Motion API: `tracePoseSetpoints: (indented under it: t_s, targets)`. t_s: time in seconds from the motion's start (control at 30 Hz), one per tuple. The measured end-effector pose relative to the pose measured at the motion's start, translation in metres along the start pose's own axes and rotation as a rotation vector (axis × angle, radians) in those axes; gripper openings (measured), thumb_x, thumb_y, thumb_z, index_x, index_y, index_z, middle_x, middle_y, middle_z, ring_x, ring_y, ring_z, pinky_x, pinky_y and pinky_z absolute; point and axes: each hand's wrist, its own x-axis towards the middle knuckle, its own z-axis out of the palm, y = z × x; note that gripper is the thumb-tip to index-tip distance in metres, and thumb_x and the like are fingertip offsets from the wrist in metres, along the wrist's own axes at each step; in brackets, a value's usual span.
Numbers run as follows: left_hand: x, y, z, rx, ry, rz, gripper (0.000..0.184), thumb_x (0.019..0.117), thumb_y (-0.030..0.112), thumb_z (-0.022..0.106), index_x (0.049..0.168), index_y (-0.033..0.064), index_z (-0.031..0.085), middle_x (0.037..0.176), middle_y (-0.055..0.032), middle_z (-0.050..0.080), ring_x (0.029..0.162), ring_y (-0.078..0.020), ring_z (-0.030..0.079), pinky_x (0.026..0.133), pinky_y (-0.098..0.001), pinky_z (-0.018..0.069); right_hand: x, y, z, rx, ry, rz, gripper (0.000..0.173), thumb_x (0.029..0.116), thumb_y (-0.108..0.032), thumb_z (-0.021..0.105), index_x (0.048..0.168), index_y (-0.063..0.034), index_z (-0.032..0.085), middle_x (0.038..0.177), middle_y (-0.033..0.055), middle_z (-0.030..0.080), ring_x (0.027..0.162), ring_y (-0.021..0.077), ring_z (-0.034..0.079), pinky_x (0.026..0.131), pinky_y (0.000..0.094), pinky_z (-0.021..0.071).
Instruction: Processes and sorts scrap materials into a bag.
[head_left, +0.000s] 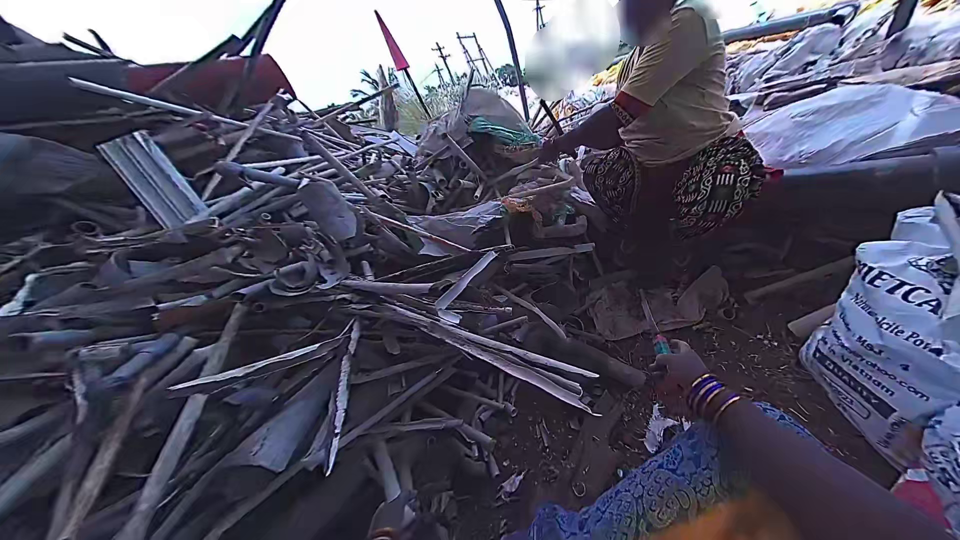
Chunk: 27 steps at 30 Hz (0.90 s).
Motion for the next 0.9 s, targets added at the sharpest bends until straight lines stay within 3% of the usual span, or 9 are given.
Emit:
tracePoseSetpoints:
  t_s: [0.07,0.13,0.2,0.23,0.27,0.37,0.53,0.7,0.9]
  targets:
    - [0.030,-0.019,0.005,-0.085,0.044,0.026,0.034,0.1045,0.017,0.057,0.132,-0.0028,0.052,0.098,-0.0155,0.058,0.075,-0.0192,0.057,0.067,-0.0350,0.0515,0.005,0.001,0.006,-0.017,-0.008,-0.019,0.064,0.0947,0.004,0.058,0.154,-0.0022,0.034,0.121,0.0234,0.061,0.084,0.0237,0.068,0.074,0.0371,0.0568]
    - [0.045,-0.027,0.006,-0.110,0.030,0.017,0.037,0.1040,0.017,0.058,0.135,-0.0025,0.051,0.103,-0.0182,0.059,0.081,-0.0229,0.059,0.071,-0.0390,0.0526,0.009,0.003,0.010,-0.044,-0.003,-0.024,0.060,0.0931,0.005,0.058,0.150,-0.0020,0.041,0.115,0.0218,0.063,0.081,0.0225,0.067,0.072,0.0363,0.0565]
    - [0.046,-0.027,0.004,-0.004,0.036,0.032,0.040,0.1035,0.020,0.060,0.134,-0.0039,0.053,0.111,-0.0203,0.062,0.093,-0.0260,0.063,0.081,-0.0416,0.0532,0.013,0.005,0.013,-0.088,-0.007,-0.027,0.055,0.0937,0.004,0.058,0.147,-0.0015,0.045,0.112,0.0210,0.064,0.080,0.0222,0.066,0.072,0.0367,0.0555]
    - [0.041,-0.023,0.001,0.078,0.035,0.034,0.044,0.1034,0.023,0.062,0.136,-0.0057,0.055,0.124,-0.0243,0.064,0.112,-0.0318,0.064,0.096,-0.0475,0.0510,0.014,0.007,0.015,-0.104,-0.015,-0.032,0.054,0.0938,0.004,0.058,0.146,-0.0009,0.046,0.112,0.0210,0.064,0.081,0.0225,0.066,0.073,0.0377,0.0555]
    - [0.040,-0.021,0.000,0.113,0.027,0.038,0.047,0.1029,0.024,0.063,0.137,-0.0062,0.055,0.131,-0.0261,0.062,0.121,-0.0356,0.061,0.103,-0.0516,0.0471,0.015,0.007,0.016,-0.117,-0.021,-0.032,0.054,0.0940,0.003,0.058,0.146,-0.0008,0.046,0.110,0.0207,0.064,0.080,0.0224,0.065,0.073,0.0381,0.0548]
    - [0.048,-0.027,-0.001,0.072,0.010,0.025,0.054,0.1013,0.027,0.066,0.141,-0.0052,0.051,0.137,-0.0279,0.057,0.127,-0.0397,0.056,0.104,-0.0568,0.0460,0.015,0.010,0.017,-0.163,-0.014,-0.040,0.051,0.0948,0.002,0.059,0.145,-0.0011,0.048,0.102,0.0178,0.063,0.073,0.0200,0.062,0.067,0.0358,0.0528]
    - [0.051,-0.026,0.001,-0.021,-0.001,0.001,0.056,0.1013,0.027,0.066,0.144,-0.0034,0.046,0.130,-0.0273,0.059,0.115,-0.0381,0.062,0.095,-0.0553,0.0515,0.017,0.021,0.020,-0.203,0.000,-0.097,0.041,0.0976,-0.004,0.060,0.138,0.0012,0.053,0.091,0.0132,0.059,0.065,0.0164,0.054,0.061,0.0337,0.0478]
    - [0.026,-0.003,-0.002,0.419,0.077,0.048,0.062,0.1020,0.037,0.063,0.144,-0.0058,0.048,0.144,-0.0265,0.054,0.138,-0.0359,0.051,0.114,-0.0519,0.0399,0.005,0.021,0.025,-0.211,0.019,-0.110,0.032,0.1001,-0.007,0.060,0.130,0.0036,0.056,0.082,0.0101,0.059,0.057,0.0130,0.054,0.054,0.0289,0.0474]
    - [0.002,0.009,-0.005,0.529,0.153,0.077,0.067,0.1055,0.044,0.054,0.150,-0.0048,0.041,0.146,-0.0260,0.053,0.139,-0.0356,0.051,0.115,-0.0499,0.0396,0.003,0.022,0.032,-0.221,0.021,-0.167,0.035,0.0972,-0.004,0.064,0.130,0.0054,0.055,0.087,0.0129,0.059,0.064,0.0148,0.053,0.060,0.0318,0.0461]
